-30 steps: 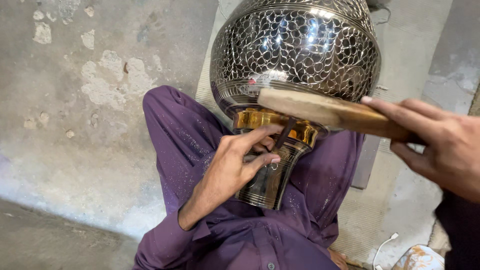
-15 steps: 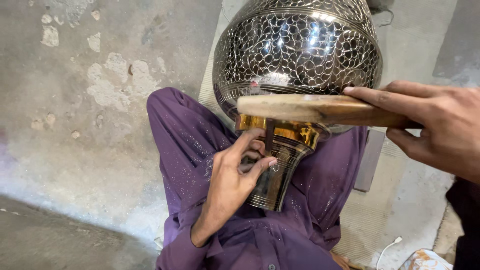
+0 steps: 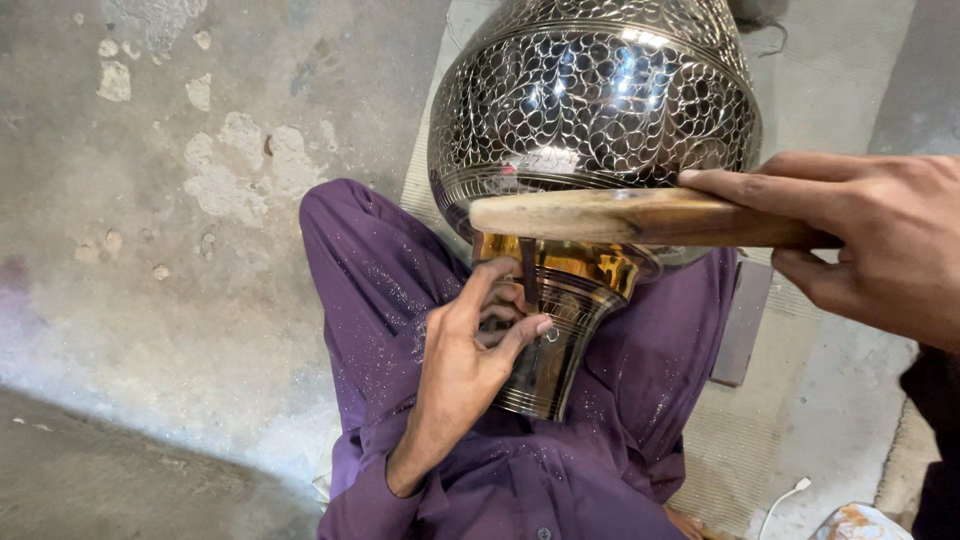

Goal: The person sits cross-legged on the floor with a large ornate engraved metal vessel resting on their lap. They hold a chisel against the brass band around the vessel's neck and repeatedly strike the chisel with a wooden mallet, repositioning the chisel along the band to work the surface.

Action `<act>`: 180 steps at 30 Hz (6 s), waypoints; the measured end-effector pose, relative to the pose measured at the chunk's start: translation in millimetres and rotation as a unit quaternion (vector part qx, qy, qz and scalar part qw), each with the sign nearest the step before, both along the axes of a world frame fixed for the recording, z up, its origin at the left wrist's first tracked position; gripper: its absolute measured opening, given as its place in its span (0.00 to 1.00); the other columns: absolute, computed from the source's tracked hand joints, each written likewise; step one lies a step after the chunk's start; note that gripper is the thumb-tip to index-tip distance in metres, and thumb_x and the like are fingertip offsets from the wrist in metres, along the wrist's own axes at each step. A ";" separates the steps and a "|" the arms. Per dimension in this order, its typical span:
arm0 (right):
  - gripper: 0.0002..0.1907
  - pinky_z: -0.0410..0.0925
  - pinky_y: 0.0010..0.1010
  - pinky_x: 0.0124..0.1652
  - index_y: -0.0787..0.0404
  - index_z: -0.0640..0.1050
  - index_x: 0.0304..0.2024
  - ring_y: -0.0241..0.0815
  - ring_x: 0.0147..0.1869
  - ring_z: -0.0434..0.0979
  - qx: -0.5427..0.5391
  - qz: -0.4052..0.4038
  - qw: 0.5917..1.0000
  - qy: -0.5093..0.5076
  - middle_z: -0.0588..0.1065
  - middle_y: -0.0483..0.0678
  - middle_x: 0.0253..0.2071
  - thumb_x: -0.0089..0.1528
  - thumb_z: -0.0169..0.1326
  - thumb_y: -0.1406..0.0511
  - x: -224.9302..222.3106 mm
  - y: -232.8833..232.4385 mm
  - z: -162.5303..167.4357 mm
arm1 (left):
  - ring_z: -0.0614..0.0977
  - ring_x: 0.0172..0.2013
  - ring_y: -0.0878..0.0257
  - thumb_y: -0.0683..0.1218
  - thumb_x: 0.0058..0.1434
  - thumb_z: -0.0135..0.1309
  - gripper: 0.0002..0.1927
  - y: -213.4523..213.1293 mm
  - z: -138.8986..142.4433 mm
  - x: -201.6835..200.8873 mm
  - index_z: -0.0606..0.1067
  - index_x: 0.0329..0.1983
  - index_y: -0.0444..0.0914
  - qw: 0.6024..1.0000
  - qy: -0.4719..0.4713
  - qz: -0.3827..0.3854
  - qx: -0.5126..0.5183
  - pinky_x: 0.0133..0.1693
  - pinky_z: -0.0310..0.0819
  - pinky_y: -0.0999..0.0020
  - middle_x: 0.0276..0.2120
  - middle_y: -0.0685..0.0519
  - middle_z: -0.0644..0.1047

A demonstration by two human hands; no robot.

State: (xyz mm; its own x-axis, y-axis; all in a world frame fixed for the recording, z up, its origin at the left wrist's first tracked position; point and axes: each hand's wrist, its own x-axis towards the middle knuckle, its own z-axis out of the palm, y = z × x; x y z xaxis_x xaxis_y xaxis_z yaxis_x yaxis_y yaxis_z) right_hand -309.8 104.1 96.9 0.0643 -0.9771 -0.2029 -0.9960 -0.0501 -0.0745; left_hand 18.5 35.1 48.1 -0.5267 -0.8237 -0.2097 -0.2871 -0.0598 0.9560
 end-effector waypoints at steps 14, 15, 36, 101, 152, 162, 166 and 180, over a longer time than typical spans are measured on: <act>0.41 0.79 0.36 0.44 0.57 0.71 0.70 0.43 0.38 0.83 -0.030 -0.135 0.985 -0.105 0.79 0.53 0.39 0.54 0.64 0.72 14.8 22.5 16.7 | 0.88 0.41 0.64 0.44 0.59 0.65 0.28 -2.4 -2.2 4.7 0.72 0.63 0.40 0.997 -0.020 -0.050 -0.053 0.41 0.91 0.67 0.41 0.48 0.83; 0.41 0.79 0.36 0.44 0.57 0.72 0.69 0.43 0.38 0.83 -0.055 -0.108 0.986 -0.114 0.78 0.53 0.39 0.51 0.64 0.73 13.3 25.6 16.6 | 0.88 0.41 0.64 0.44 0.59 0.65 0.29 -2.5 -2.0 4.7 0.71 0.63 0.40 0.997 -0.018 -0.049 -0.054 0.41 0.91 0.67 0.42 0.48 0.83; 0.37 0.77 0.37 0.47 0.63 0.71 0.68 0.47 0.45 0.82 -0.123 -0.180 0.957 -0.191 0.78 0.57 0.45 0.55 0.63 0.73 20.6 51.7 5.3 | 0.88 0.44 0.62 0.44 0.60 0.64 0.25 -5.5 3.9 1.8 0.73 0.62 0.41 0.994 -0.008 -0.074 -0.076 0.43 0.87 0.65 0.41 0.49 0.84; 0.27 0.77 0.33 0.40 0.59 0.75 0.60 0.41 0.39 0.82 -0.210 -0.214 0.933 -0.199 0.81 0.52 0.42 0.59 0.65 0.74 38.0 134.1 -92.5 | 0.88 0.44 0.54 0.41 0.61 0.59 0.26 -34.1 26.1 -13.3 0.72 0.64 0.39 0.947 0.013 -0.294 -0.129 0.46 0.82 0.59 0.51 0.47 0.82; 0.31 0.71 0.37 0.54 0.61 0.64 0.63 0.48 0.55 0.71 -0.271 -0.393 0.333 -0.813 0.66 0.51 0.53 0.56 0.46 0.62 29.8 -1.3 -226.3 | 0.76 0.42 0.64 0.65 0.76 0.38 0.28 -215.5 -88.2 -64.5 0.76 0.48 0.37 0.937 0.290 0.140 0.138 0.44 0.74 0.68 0.38 0.52 0.74; 0.35 0.69 0.52 0.62 0.59 0.63 0.70 0.57 0.67 0.70 -0.226 -0.290 0.368 -0.854 0.66 0.58 0.66 0.64 0.44 0.52 58.6 -60.1 -151.2 | 0.78 0.43 0.60 0.67 0.71 0.37 0.30 -227.7 -65.1 -73.9 0.77 0.43 0.39 0.969 0.188 0.154 0.036 0.48 0.77 0.57 0.36 0.51 0.76; 0.34 0.70 0.56 0.61 0.60 0.65 0.71 0.60 0.68 0.72 -0.204 -0.373 0.296 -0.855 0.69 0.61 0.67 0.66 0.43 0.50 54.3 -36.5 -158.1 | 0.76 0.43 0.61 0.66 0.72 0.38 0.30 -220.3 -54.2 -79.3 0.77 0.40 0.37 0.971 0.181 0.154 0.017 0.45 0.72 0.57 0.36 0.52 0.75; 0.24 0.72 0.39 0.56 0.57 0.68 0.53 0.44 0.55 0.75 -0.334 -0.426 0.580 -0.609 0.73 0.50 0.49 0.53 0.48 0.73 60.5 24.3 -156.5 | 0.70 0.31 0.63 0.63 0.78 0.30 0.26 -187.0 -66.5 -32.9 0.69 0.37 0.41 0.978 0.123 0.148 -0.076 0.37 0.67 0.67 0.31 0.55 0.70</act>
